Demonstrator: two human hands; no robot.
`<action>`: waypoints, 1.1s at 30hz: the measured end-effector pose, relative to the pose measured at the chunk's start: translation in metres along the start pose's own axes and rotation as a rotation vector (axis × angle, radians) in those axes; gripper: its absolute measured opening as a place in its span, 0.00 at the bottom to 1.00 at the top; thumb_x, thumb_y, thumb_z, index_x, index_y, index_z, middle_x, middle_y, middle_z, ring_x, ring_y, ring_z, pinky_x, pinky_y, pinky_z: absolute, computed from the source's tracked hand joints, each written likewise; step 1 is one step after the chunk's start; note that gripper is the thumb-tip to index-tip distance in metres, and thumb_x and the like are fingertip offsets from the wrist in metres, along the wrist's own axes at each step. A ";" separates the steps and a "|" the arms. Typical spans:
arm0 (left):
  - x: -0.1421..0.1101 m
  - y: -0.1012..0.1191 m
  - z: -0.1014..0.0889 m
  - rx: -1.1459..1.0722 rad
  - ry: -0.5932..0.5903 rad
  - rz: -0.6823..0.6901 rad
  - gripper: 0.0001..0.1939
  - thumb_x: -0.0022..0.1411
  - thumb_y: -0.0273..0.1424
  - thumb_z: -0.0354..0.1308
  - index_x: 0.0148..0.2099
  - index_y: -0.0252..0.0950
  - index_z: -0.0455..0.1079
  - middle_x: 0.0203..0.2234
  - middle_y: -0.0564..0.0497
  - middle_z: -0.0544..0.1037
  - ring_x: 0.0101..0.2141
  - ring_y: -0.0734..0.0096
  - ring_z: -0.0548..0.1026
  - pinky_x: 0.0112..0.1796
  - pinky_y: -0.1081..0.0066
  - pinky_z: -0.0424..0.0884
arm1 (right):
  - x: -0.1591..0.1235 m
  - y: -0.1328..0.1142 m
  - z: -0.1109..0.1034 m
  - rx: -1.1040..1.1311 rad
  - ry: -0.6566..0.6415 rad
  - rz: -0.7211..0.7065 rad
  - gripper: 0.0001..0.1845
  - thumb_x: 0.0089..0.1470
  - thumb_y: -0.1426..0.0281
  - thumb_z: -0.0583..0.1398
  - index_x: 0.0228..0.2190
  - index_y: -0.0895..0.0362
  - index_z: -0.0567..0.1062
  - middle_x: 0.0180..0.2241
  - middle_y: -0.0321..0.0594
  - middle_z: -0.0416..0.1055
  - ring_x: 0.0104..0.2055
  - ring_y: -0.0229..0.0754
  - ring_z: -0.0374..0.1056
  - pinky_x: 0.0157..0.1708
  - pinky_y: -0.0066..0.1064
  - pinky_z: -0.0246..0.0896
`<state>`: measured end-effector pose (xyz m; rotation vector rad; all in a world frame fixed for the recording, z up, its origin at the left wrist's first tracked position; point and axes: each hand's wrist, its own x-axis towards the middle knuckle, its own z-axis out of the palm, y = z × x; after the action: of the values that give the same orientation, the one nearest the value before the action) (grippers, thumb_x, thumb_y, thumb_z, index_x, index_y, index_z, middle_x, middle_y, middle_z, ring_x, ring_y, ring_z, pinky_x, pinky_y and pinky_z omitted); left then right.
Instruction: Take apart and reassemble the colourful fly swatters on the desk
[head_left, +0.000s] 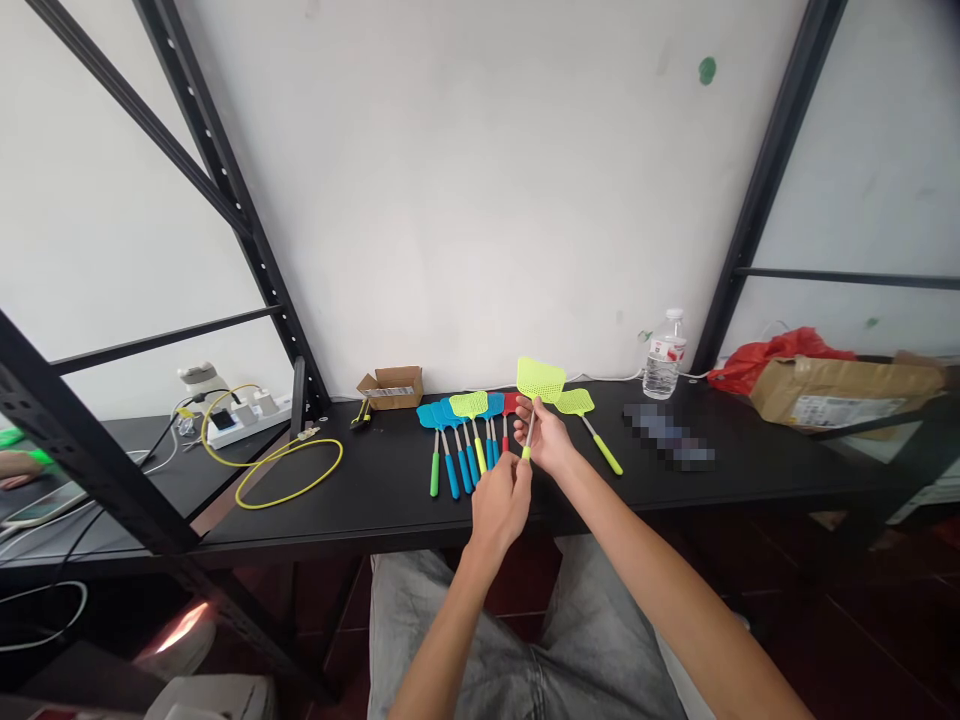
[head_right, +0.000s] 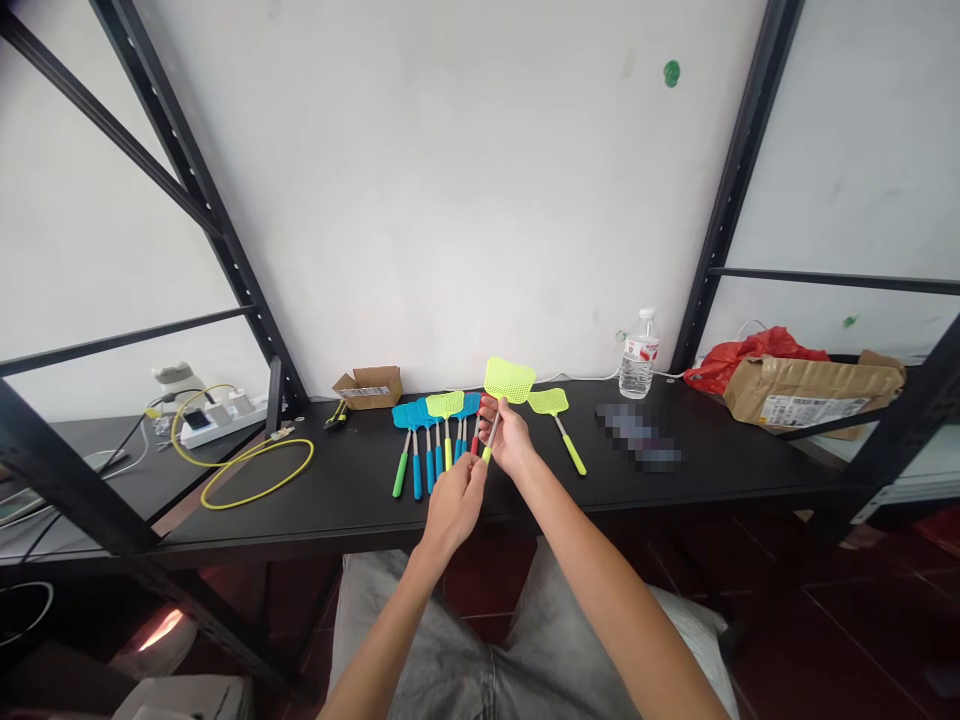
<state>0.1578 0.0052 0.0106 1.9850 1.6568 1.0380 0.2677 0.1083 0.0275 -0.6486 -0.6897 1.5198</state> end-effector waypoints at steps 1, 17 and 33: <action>0.005 0.000 -0.001 -0.018 0.006 0.007 0.17 0.70 0.43 0.42 0.37 0.39 0.65 0.26 0.52 0.73 0.29 0.68 0.71 0.28 0.73 0.56 | 0.000 0.002 0.003 0.002 0.000 -0.001 0.16 0.61 0.56 0.55 0.34 0.54 0.75 0.26 0.39 0.74 0.22 0.37 0.65 0.21 0.29 0.60; 0.036 -0.016 0.026 -0.175 0.056 0.047 0.24 0.71 0.43 0.39 0.32 0.35 0.68 0.26 0.48 0.75 0.27 0.70 0.72 0.26 0.74 0.57 | 0.008 0.022 0.008 -0.086 0.016 -0.018 0.20 0.54 0.51 0.60 0.25 0.53 0.68 0.18 0.35 0.65 0.19 0.38 0.60 0.20 0.31 0.57; 0.026 -0.018 0.030 -0.112 0.118 0.091 0.22 0.71 0.40 0.40 0.26 0.38 0.59 0.19 0.53 0.68 0.23 0.72 0.67 0.27 0.73 0.53 | 0.031 -0.029 -0.007 -0.118 0.028 -0.035 0.17 0.61 0.56 0.56 0.25 0.54 0.67 0.19 0.33 0.66 0.21 0.35 0.63 0.20 0.27 0.55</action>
<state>0.1684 0.0396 -0.0135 1.9769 1.5415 1.2744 0.2909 0.1404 0.0448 -0.7423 -0.7701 1.4427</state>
